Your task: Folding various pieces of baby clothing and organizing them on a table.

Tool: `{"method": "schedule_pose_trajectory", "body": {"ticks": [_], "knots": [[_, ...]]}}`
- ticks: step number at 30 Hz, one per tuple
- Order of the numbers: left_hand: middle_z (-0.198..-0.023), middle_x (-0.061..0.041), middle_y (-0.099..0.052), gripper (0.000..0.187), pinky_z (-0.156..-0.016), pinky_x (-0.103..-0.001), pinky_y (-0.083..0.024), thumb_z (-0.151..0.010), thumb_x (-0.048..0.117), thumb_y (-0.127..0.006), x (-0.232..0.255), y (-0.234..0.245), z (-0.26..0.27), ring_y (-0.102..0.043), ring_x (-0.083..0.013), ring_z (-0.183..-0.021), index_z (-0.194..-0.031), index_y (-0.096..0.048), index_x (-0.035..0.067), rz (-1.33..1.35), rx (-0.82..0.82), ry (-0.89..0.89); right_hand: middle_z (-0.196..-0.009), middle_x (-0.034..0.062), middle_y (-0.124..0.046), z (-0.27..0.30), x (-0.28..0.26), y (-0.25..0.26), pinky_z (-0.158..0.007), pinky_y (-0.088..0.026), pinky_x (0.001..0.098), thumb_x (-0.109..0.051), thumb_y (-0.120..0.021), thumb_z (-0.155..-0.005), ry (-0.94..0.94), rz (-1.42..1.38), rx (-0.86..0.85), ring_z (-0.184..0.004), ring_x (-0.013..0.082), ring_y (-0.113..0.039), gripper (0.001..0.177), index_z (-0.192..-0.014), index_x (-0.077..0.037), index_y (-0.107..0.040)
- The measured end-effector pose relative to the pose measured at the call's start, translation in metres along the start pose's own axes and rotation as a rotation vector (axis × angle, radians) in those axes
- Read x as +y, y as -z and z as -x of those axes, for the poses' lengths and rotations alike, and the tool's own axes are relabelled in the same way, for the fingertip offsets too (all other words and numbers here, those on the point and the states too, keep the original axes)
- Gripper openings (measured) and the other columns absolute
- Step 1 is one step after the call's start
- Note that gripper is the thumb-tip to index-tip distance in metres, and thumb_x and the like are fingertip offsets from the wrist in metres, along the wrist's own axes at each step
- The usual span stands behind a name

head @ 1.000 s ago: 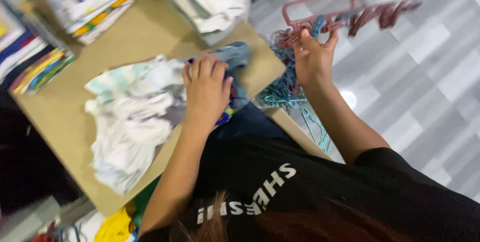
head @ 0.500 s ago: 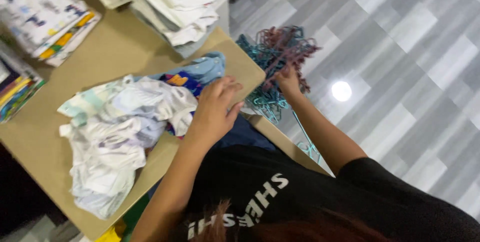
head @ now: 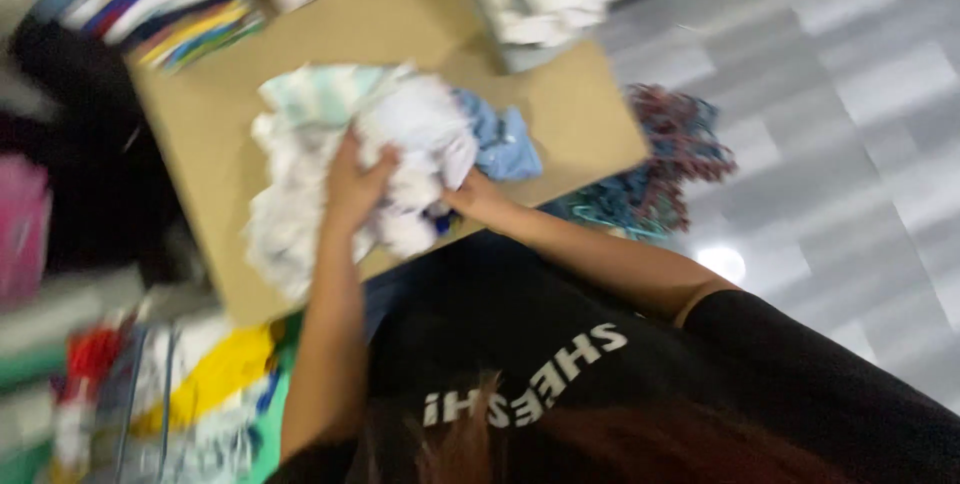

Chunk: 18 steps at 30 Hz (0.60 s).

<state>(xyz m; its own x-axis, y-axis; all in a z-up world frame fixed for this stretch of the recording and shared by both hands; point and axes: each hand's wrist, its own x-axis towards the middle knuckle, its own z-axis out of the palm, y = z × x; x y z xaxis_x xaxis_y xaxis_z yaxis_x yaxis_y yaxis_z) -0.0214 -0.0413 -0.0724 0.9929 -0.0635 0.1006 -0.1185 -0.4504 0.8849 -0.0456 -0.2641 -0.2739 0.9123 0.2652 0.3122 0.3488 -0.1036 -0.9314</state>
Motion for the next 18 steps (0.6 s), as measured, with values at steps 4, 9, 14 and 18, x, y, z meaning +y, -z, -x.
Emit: {"method": "schedule_pose_trajectory", "body": {"ticks": [4,9,14,18], "knots": [[-0.122,-0.011,-0.073,0.052,-0.102,-0.036,-0.052,-0.094,0.034,-0.078,-0.021,0.031,0.027,-0.068,-0.0235,-0.113,-0.133,-0.061,0.005,0.145,0.234,-0.092,-0.148,0.0140,-0.060,-0.035,0.042,-0.074,-0.119,-0.042,0.0416,-0.026,-0.074,-0.096,-0.207,0.014,-0.054,-0.137,0.0281,-0.056,0.061,-0.148,-0.005,-0.053],[-0.112,-0.012,-0.068,0.049,-0.095,-0.039,-0.052,-0.093,0.030,-0.081,-0.009,0.134,0.103,-0.066,-0.0255,-0.106,-0.129,-0.062,0.003,-0.084,0.541,-0.131,-0.148,0.0122,-0.059,-0.059,-0.098,-0.163,-0.117,-0.044,0.0400,-0.015,-0.071,-0.095,-0.215,-0.464,-0.237,-0.135,0.0262,-0.057,0.060,-0.149,-0.002,-0.048],[-0.106,-0.010,-0.066,0.037,-0.092,-0.039,-0.053,-0.093,0.025,-0.083,-0.005,0.240,0.202,-0.063,-0.0236,-0.100,-0.116,-0.065,0.004,-0.174,0.766,-0.073,-0.149,0.0106,-0.055,-0.068,-0.170,-0.294,-0.117,-0.042,0.0373,-0.007,-0.072,-0.093,-0.085,-0.679,-0.499,-0.136,0.0240,-0.054,0.063,-0.150,-0.003,-0.045],[-0.115,-0.009,-0.065,0.041,-0.095,-0.037,-0.053,-0.095,0.023,-0.077,0.034,0.313,0.301,-0.063,-0.0211,-0.106,-0.127,-0.060,0.002,-0.125,0.956,0.036,-0.140,0.0131,-0.061,-0.036,-0.225,-0.405,-0.110,-0.048,0.0409,-0.013,-0.071,-0.097,-0.158,-0.610,-0.689,-0.127,0.0263,-0.059,0.049,-0.142,-0.004,-0.054]]}}
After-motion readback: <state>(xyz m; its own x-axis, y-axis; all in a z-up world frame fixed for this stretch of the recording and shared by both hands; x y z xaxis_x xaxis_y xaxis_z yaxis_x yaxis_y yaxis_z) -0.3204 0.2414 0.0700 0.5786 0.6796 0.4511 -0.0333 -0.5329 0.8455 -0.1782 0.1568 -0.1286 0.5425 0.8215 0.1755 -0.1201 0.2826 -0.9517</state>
